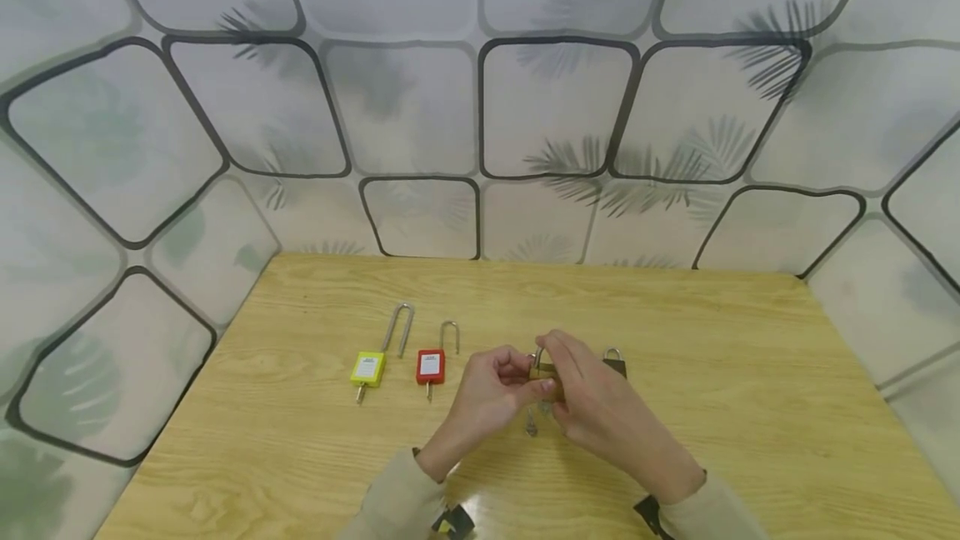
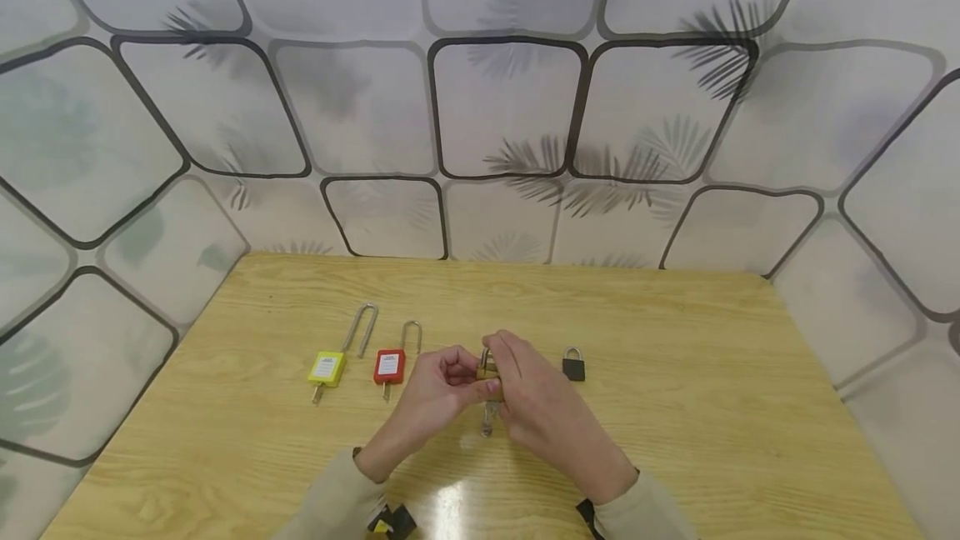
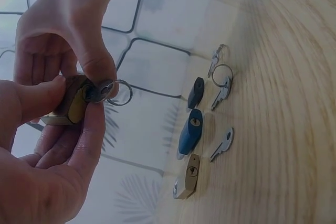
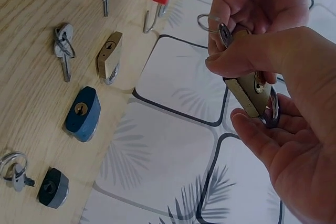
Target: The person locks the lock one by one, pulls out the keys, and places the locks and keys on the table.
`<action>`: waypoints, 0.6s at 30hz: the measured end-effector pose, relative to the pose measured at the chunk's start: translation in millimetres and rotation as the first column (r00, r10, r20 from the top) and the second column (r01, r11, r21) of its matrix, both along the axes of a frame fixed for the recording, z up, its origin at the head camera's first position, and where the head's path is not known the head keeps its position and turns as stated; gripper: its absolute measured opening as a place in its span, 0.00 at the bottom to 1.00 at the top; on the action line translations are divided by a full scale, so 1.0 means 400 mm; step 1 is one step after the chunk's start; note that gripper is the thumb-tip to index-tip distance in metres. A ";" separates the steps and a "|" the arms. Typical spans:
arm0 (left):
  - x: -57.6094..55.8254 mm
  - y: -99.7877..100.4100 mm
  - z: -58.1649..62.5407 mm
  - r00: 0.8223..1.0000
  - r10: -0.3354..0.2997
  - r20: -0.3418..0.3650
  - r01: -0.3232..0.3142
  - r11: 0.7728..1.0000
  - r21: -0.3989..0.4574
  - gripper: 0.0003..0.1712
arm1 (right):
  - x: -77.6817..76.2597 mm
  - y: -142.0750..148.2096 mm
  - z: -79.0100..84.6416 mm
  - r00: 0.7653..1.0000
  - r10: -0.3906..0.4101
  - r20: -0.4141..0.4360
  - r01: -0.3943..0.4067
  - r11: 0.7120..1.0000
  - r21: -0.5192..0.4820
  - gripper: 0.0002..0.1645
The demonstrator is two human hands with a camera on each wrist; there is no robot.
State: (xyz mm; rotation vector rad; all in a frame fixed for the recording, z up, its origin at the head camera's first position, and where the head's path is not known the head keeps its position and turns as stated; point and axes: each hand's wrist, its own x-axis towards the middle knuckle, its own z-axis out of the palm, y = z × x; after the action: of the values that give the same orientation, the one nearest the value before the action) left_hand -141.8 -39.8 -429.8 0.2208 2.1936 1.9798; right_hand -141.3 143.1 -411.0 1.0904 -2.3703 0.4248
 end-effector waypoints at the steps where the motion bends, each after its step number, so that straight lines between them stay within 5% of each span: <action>1: 0.000 0.000 -0.001 1.000 -0.001 -0.002 0.001 1.000 -0.001 0.12 | 0.000 0.000 -0.001 1.000 -0.001 -0.002 0.001 1.000 0.001 0.47; 18: -0.001 -0.010 -0.003 0.999 -0.049 -0.001 0.049 0.999 -0.015 0.13 | 0.004 0.005 -0.018 1.000 -0.009 -0.016 0.009 1.000 0.024 0.45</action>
State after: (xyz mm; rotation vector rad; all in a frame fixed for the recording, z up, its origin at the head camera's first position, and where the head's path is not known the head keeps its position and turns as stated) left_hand -142.2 -43.7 -430.9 0.2718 2.1819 1.9371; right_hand -139.7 145.1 -418.1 1.0897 -2.3711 0.3839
